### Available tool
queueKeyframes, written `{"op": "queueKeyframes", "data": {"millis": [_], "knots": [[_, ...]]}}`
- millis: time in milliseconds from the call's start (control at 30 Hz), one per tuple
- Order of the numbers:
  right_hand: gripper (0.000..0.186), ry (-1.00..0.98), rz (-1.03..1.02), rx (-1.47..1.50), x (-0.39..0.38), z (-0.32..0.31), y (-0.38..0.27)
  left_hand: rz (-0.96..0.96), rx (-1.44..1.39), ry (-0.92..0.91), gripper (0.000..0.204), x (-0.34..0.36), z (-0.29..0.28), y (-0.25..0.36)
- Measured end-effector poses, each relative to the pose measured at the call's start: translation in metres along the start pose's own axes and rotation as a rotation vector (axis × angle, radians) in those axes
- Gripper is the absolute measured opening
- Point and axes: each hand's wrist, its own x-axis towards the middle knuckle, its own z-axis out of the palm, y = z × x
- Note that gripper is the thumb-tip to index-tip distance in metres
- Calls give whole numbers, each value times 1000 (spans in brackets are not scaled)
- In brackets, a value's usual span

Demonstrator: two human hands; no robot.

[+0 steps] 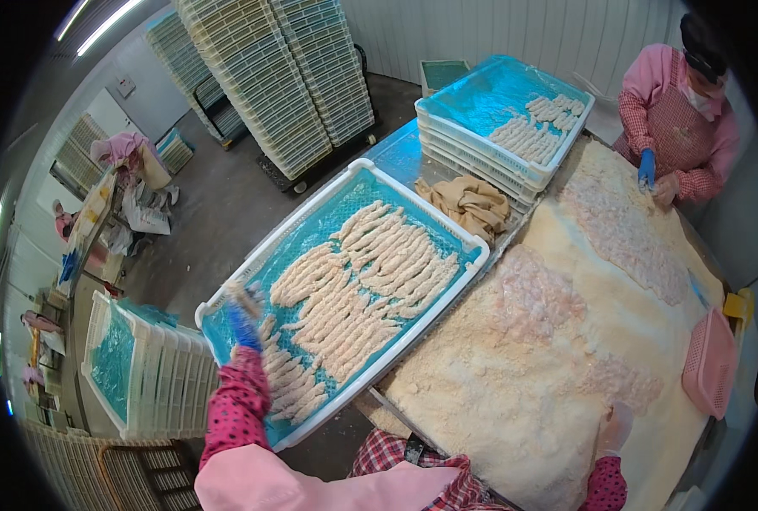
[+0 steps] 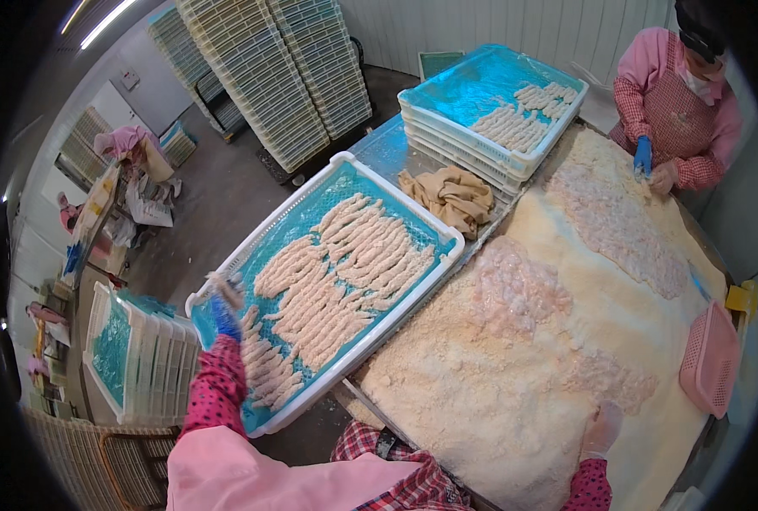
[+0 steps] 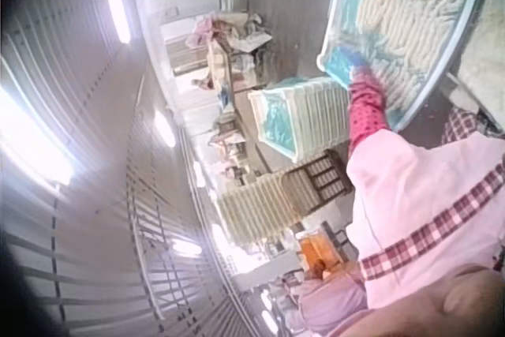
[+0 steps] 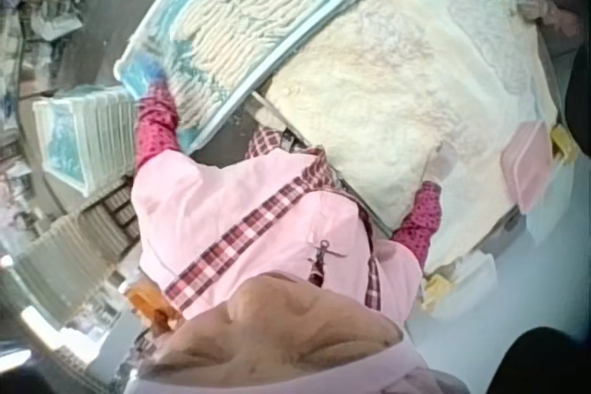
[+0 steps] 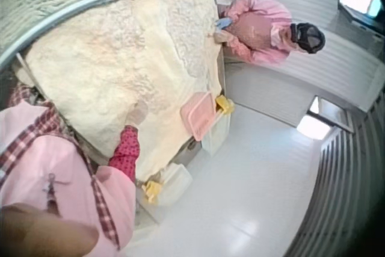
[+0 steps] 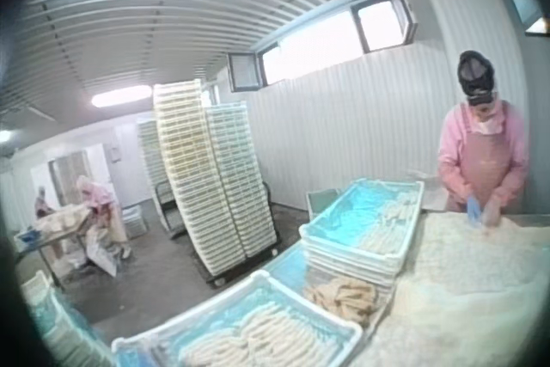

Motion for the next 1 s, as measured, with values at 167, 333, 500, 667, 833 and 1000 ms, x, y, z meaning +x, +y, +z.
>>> {"op": "queueKeyframes", "data": {"millis": [167,333,500,667,833,1000], "knots": [[18,37,510,501,-2,-9,22,82,550,-184,41,35,-66,12],[8,58,223,281,-9,16,35,99,734,-353,44,-1,3,-11],[4,145,329,425,-8,-8,-7,250,420,-836,44,-87,106,-43],[29,9,-57,590,-76,-35,-103,327,497,-1371,47,-228,174,-76],[33,-229,664,672,-98,-17,-57,117,502,-1620,49,-346,192,-120],[28,152,598,664,-57,-9,-68,581,494,-1862,42,-448,228,-151]]}}
